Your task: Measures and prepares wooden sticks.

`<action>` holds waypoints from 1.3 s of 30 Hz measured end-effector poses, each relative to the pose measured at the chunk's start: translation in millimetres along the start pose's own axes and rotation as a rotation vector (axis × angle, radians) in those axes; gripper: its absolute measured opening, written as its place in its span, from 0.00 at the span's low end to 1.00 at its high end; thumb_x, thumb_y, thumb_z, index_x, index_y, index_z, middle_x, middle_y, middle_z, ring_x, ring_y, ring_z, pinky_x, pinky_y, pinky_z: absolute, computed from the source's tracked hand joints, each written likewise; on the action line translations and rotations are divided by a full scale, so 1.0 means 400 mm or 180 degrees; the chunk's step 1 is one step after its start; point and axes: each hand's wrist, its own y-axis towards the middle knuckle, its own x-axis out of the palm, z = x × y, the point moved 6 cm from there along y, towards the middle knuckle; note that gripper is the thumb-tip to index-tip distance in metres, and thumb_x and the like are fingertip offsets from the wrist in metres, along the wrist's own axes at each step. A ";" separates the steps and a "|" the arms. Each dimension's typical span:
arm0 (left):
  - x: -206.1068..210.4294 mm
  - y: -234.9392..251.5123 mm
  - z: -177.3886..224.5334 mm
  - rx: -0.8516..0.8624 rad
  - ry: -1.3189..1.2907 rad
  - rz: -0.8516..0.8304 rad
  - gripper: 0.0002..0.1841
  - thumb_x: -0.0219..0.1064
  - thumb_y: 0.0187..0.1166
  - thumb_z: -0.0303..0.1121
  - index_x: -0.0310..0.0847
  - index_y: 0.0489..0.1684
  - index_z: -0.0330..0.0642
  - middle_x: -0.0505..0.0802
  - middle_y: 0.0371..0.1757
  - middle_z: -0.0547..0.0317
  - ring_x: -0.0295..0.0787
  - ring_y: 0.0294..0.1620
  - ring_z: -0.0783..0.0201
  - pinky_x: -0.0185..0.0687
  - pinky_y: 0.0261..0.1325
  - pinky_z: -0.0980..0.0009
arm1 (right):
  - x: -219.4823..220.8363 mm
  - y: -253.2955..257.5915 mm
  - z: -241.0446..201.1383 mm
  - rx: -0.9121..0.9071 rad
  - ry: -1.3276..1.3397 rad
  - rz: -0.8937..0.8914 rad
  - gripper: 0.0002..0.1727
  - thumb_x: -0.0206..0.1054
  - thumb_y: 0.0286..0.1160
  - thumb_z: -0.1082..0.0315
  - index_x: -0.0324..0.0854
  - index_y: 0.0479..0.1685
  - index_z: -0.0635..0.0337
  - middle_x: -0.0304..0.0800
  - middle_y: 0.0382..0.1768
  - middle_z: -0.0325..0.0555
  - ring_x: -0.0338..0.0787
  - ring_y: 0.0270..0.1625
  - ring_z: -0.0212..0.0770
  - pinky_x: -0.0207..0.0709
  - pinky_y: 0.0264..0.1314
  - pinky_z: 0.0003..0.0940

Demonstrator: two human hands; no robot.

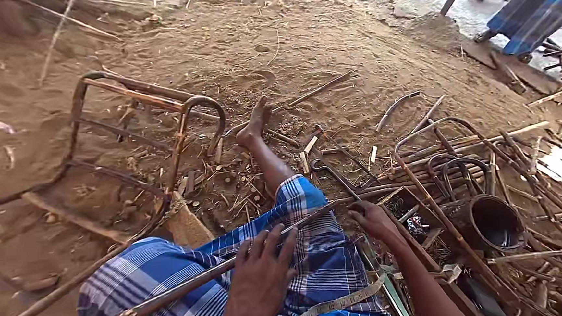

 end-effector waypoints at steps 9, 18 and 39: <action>-0.096 0.042 -0.092 -0.0888 -0.3228 -0.1068 0.20 0.49 0.94 0.42 0.72 0.76 0.43 0.93 0.40 0.57 0.96 0.33 0.60 0.98 0.39 0.60 | 0.120 0.253 0.196 0.0960 -0.1569 -0.0237 0.27 0.56 0.85 0.62 0.67 0.82 0.58 0.87 0.63 0.64 0.88 0.65 0.67 0.80 0.61 0.67; -0.054 0.026 -0.143 -0.2034 -0.4816 -0.0107 0.20 0.55 0.92 0.39 0.60 0.74 0.38 0.83 0.28 0.55 0.82 0.15 0.60 0.86 0.17 0.66 | 0.082 -0.030 -0.033 0.0140 0.3243 -0.1532 0.14 0.52 0.89 0.53 0.73 0.58 0.49 0.67 0.18 0.30 0.68 0.13 0.28 0.71 0.14 0.25; 0.002 -0.090 -0.202 -0.2410 -0.4982 0.0792 0.13 0.51 0.93 0.35 0.73 0.61 0.35 0.68 0.14 0.64 0.64 0.06 0.68 0.69 0.07 0.72 | -0.158 -0.094 -0.578 0.0052 -0.0080 -0.2788 0.13 0.57 0.92 0.52 0.79 0.53 0.49 0.73 0.16 0.42 0.72 0.10 0.33 0.71 0.11 0.28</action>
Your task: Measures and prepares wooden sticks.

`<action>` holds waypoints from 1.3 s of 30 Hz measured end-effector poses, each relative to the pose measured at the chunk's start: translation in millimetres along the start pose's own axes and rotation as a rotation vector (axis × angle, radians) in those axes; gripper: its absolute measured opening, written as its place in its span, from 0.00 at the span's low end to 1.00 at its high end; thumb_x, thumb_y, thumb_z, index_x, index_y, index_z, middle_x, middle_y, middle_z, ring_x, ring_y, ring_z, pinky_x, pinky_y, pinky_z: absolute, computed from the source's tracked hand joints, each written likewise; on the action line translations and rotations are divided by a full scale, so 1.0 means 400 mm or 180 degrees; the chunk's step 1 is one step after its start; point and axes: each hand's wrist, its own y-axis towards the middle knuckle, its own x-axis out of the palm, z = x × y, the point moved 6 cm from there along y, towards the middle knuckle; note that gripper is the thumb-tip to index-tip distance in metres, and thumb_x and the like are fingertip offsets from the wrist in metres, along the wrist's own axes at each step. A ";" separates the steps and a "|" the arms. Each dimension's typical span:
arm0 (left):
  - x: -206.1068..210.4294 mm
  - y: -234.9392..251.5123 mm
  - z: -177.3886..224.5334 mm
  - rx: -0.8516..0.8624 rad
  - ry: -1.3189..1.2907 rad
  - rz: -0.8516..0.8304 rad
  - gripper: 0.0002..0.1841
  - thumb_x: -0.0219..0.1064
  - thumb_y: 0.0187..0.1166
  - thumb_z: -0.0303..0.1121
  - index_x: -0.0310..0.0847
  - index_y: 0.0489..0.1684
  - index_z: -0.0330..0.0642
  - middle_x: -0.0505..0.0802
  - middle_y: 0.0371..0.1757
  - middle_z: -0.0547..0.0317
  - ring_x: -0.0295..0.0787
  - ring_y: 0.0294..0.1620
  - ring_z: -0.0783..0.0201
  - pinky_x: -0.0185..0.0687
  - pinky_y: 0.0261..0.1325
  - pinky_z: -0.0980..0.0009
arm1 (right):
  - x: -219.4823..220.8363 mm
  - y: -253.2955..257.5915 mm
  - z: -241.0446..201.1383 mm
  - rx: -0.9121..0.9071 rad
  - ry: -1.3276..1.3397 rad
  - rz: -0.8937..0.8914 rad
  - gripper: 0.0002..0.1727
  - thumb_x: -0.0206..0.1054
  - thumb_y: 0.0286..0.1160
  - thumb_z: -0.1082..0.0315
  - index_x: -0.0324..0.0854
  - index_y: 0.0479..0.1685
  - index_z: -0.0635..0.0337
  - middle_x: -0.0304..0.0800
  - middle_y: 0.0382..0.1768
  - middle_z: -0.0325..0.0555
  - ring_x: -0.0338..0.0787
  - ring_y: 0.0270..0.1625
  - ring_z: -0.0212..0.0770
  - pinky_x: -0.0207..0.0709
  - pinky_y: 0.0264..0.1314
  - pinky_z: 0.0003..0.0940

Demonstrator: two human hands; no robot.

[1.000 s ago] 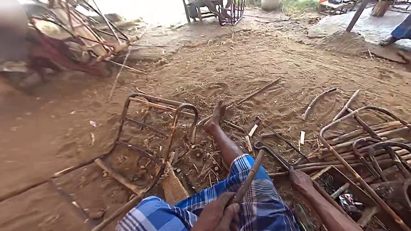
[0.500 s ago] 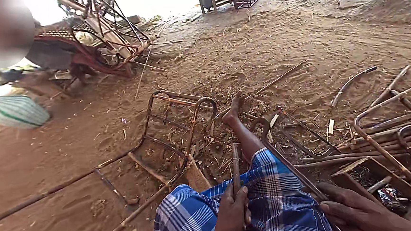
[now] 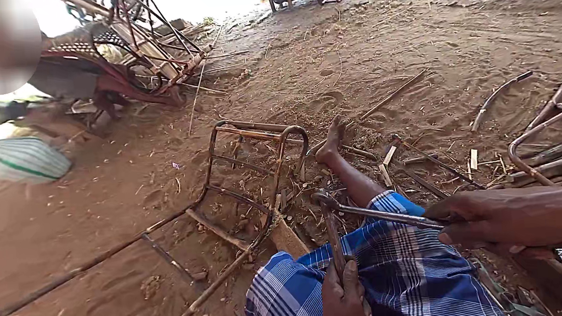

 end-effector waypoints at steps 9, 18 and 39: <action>-0.066 -0.009 -0.051 -0.0106 -0.0046 0.0329 0.13 0.50 0.94 0.37 0.71 0.45 0.36 0.69 0.13 0.64 0.63 0.07 0.68 0.67 0.08 0.71 | 0.125 0.052 -0.053 0.0140 -0.0230 0.0276 0.18 0.52 0.92 0.48 0.77 0.62 0.48 0.77 0.26 0.45 0.79 0.19 0.42 0.78 0.23 0.41; -0.131 0.029 -0.065 -0.0203 0.0365 0.0462 0.14 0.53 0.93 0.41 0.73 0.50 0.37 0.72 0.15 0.61 0.67 0.08 0.64 0.71 0.10 0.67 | 0.323 0.131 -0.080 0.0118 -0.0259 0.0860 0.21 0.50 0.93 0.55 0.71 0.69 0.61 0.85 0.36 0.59 0.90 0.40 0.59 0.82 0.45 0.58; 0.006 0.133 0.174 -0.0121 -0.1158 0.0097 0.15 0.55 0.92 0.28 0.75 0.70 0.33 0.91 0.60 0.41 0.95 0.51 0.50 0.92 0.56 0.57 | 0.223 0.092 0.361 -0.1558 0.2182 0.0808 0.23 0.54 0.89 0.54 0.72 0.80 0.44 0.66 0.19 0.31 0.64 0.10 0.29 0.61 0.06 0.26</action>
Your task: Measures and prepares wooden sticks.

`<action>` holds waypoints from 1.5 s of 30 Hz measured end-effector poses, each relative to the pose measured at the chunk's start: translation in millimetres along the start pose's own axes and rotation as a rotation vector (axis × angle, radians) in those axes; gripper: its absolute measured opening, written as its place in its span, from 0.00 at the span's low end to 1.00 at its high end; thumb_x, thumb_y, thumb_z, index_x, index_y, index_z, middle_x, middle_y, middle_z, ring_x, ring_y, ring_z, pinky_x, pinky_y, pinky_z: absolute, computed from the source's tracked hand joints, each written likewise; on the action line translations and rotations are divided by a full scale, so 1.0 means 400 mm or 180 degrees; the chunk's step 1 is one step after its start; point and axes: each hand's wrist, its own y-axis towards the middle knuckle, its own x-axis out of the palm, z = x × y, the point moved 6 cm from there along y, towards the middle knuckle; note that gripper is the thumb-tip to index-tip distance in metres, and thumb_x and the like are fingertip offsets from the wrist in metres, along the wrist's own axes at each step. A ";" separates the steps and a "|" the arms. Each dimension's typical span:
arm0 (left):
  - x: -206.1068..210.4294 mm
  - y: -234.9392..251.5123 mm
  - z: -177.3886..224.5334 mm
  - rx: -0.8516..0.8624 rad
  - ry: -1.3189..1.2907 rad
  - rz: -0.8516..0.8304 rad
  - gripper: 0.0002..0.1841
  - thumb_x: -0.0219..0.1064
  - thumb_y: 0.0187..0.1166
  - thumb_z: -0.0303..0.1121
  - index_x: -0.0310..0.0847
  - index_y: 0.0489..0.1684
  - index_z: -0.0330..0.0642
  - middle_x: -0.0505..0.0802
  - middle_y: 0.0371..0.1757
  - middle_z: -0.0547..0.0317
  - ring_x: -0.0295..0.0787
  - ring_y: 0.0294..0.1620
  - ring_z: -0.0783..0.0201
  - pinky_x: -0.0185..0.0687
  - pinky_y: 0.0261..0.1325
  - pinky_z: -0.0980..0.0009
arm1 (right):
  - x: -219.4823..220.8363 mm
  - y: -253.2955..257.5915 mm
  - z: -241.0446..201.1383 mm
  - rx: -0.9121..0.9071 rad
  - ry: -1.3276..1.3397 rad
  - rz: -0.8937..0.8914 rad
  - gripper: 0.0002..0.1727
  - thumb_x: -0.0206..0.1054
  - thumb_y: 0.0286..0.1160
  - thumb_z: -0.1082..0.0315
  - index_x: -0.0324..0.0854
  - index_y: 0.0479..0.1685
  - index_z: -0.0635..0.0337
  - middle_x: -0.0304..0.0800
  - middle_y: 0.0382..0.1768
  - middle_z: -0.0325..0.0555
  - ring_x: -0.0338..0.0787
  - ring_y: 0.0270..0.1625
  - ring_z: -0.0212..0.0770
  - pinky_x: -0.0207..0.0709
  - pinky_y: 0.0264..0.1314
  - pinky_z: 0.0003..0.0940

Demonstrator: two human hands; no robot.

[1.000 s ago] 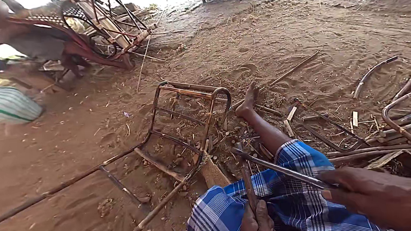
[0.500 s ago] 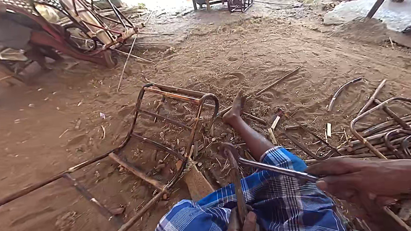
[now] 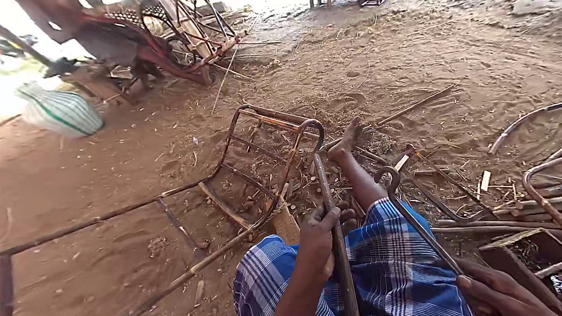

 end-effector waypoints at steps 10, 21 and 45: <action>-0.024 -0.045 -0.131 -0.0552 0.0230 0.0008 0.19 0.57 0.85 0.18 0.72 0.74 0.30 0.91 0.63 0.38 0.94 0.55 0.48 0.90 0.59 0.56 | -0.022 -0.085 0.035 0.0194 0.0089 0.0196 0.21 0.58 0.88 0.48 0.76 0.74 0.40 0.66 0.18 0.33 0.63 0.09 0.29 0.61 0.05 0.25; -0.021 -0.015 -0.092 -0.0733 0.0268 0.0104 0.17 0.53 0.92 0.29 0.69 0.75 0.33 0.91 0.61 0.41 0.94 0.56 0.51 0.90 0.60 0.57 | 0.022 -0.064 -0.004 0.0209 -0.0069 0.0067 0.23 0.59 0.86 0.49 0.76 0.78 0.37 0.65 0.16 0.36 0.62 0.08 0.29 0.60 0.05 0.24; -0.056 -0.274 -0.303 -0.0426 0.0509 -0.0166 0.15 0.49 0.94 0.34 0.65 0.71 0.37 0.74 0.22 0.59 0.69 0.11 0.68 0.71 0.11 0.75 | 0.099 -0.109 -0.021 0.0884 -0.0351 -0.1043 0.21 0.56 0.89 0.51 0.76 0.75 0.41 0.65 0.18 0.36 0.62 0.09 0.31 0.58 0.07 0.26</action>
